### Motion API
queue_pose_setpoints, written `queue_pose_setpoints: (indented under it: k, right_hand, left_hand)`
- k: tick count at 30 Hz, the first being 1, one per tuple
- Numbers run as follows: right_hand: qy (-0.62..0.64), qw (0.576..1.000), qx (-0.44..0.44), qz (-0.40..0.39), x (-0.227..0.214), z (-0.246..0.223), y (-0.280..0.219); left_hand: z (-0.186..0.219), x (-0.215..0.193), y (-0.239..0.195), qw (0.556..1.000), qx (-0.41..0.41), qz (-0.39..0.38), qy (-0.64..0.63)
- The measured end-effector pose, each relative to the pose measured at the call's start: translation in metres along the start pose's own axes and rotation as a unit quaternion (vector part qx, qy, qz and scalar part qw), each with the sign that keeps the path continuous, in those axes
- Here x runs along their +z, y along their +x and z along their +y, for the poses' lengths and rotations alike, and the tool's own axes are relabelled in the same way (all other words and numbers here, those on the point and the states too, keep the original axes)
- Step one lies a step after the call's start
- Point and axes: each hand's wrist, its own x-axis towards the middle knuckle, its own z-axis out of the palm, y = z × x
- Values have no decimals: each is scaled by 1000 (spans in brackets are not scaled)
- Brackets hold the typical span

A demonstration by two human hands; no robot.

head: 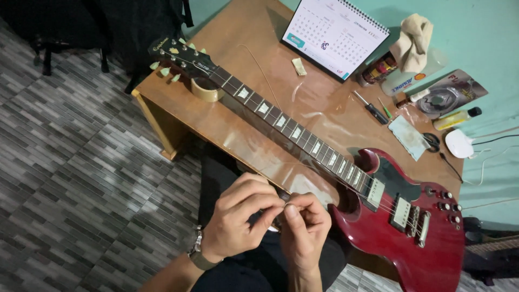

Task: The person changes a string on a red electric guitar. They thread a new string through the bridge, pull it along the fretboard, and wind it onto the tuning peg at the headstock. The person then plucks the string to test it.

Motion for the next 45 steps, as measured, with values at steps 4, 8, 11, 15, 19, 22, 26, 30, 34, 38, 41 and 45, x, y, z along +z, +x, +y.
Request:
queue_pose_setpoints:
  k: [4, 8, 11, 15, 19, 22, 26, 30, 34, 38, 41, 45]
  right_hand:
    - [-105, 994, -32, 9, -8, -7, 3]
    - [-306, 925, -197, -105, -13, -16, 9]
    - [-441, 796, -377, -176, -24, -12, 11]
    - [-668, 699, -234, -104, -45, 0, -15]
    - [-311, 944, -71, 80, -22, 0, -21]
    - [-194, 977, -31, 86, -14, -1, -22]
    - [-273, 954, -65, 107, -12, -6, -24]
    - [-304, 941, -87, 119, -13, -7, -25]
    - [-304, 940, -80, 132, -14, -7, -29]
    - [-384, 907, -133, 106, -6, -13, -27]
    - [-402, 895, -170, 88, -6, -12, -26]
    - [-355, 928, -92, 67, -15, -19, -28]
  left_hand:
    - [-2, -9, 5, 990, -91, -61, -92]
    - [-30, -8, -7, 850, -408, -192, -274]
    - [-32, -11, 4, 799, -503, -242, -224]
    - [-29, -7, -6, 870, -397, -213, -200]
    - [-13, -8, -8, 960, -167, -168, -147]
    - [-15, 1, -14, 993, -19, -81, -89]
    - [-18, 7, -13, 997, 62, -24, -47]
    - [-17, 10, -12, 994, 103, -9, -18]
    - [-16, 13, -11, 994, 103, 2, -19]
    - [-12, 17, -12, 995, 98, 18, 6]
    - [-8, 16, -10, 997, 67, 6, -22]
    - [-4, -1, -7, 974, -105, -119, -160]
